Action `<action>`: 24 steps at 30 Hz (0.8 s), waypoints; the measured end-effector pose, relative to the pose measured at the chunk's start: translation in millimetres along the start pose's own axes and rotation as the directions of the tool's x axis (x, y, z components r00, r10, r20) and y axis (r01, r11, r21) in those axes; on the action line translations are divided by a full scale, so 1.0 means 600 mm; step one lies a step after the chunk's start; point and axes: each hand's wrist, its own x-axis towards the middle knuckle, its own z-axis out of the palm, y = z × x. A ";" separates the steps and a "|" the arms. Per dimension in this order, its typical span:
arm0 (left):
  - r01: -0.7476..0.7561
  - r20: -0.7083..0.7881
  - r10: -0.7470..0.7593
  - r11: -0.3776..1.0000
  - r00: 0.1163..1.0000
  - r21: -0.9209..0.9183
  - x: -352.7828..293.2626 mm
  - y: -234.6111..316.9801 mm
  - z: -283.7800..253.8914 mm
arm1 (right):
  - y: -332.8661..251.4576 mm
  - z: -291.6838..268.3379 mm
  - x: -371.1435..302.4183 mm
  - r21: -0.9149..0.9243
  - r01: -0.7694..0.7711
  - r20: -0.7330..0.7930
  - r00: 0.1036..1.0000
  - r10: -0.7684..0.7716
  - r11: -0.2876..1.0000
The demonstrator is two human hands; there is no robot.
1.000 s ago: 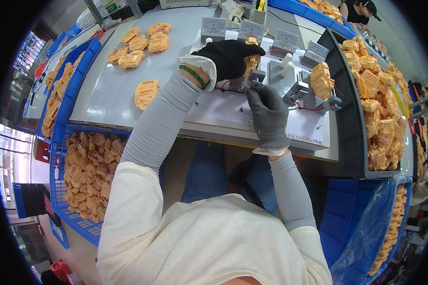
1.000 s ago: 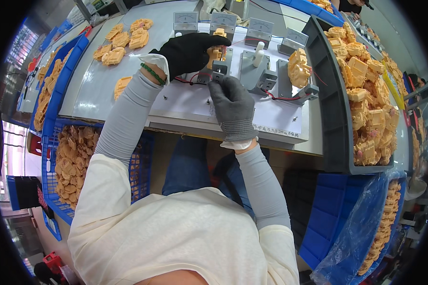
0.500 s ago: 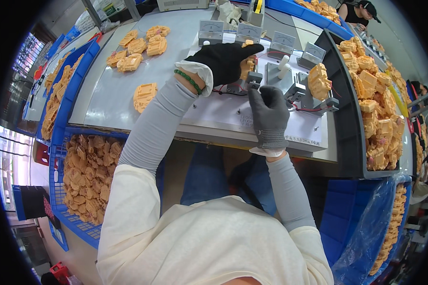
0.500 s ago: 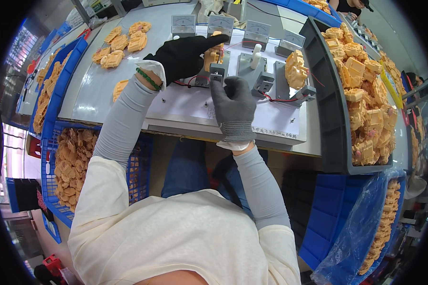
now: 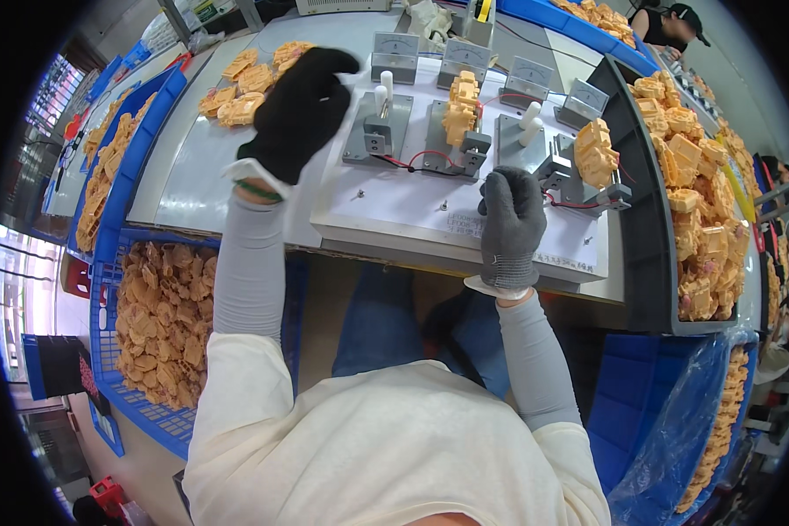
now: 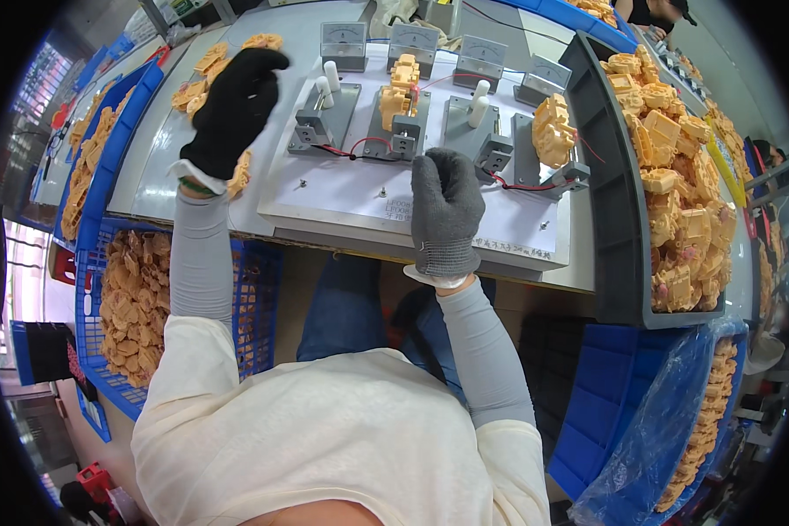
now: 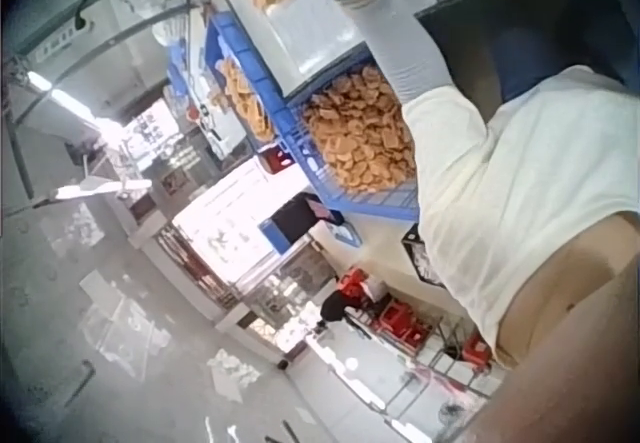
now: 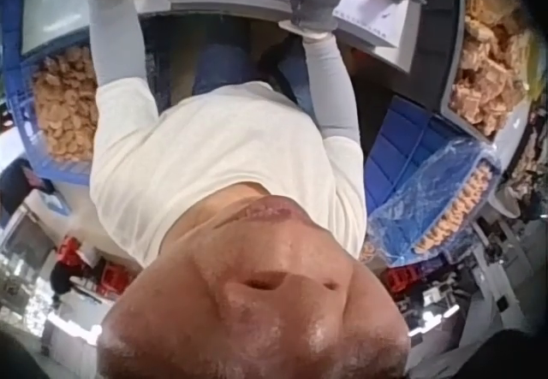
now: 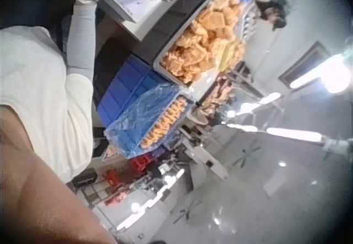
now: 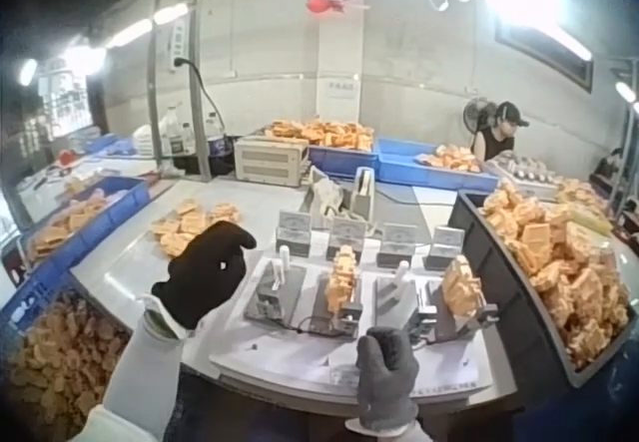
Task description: Assembling plastic toy components using a mechanical jig on a factory production line.
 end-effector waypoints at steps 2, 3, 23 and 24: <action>-0.008 -0.044 0.012 0.996 0.999 0.091 -0.043 -0.049 -0.036 | 0.004 0.004 -0.001 0.026 -0.015 0.011 1.000 0.015 1.000; 0.064 -0.002 -0.065 0.981 0.998 0.184 -0.072 -0.076 -0.055 | 0.004 0.003 -0.001 0.058 -0.008 0.001 1.000 0.008 0.998; 0.225 -0.176 -0.218 0.974 0.960 0.022 -0.245 -0.139 -0.005 | -0.007 -0.019 -0.035 0.057 0.034 0.182 0.982 -0.044 0.998; 0.340 -0.154 -0.368 0.923 0.917 -0.179 -0.245 -0.140 -0.015 | -0.010 -0.021 -0.042 0.040 0.047 0.217 0.975 -0.054 0.998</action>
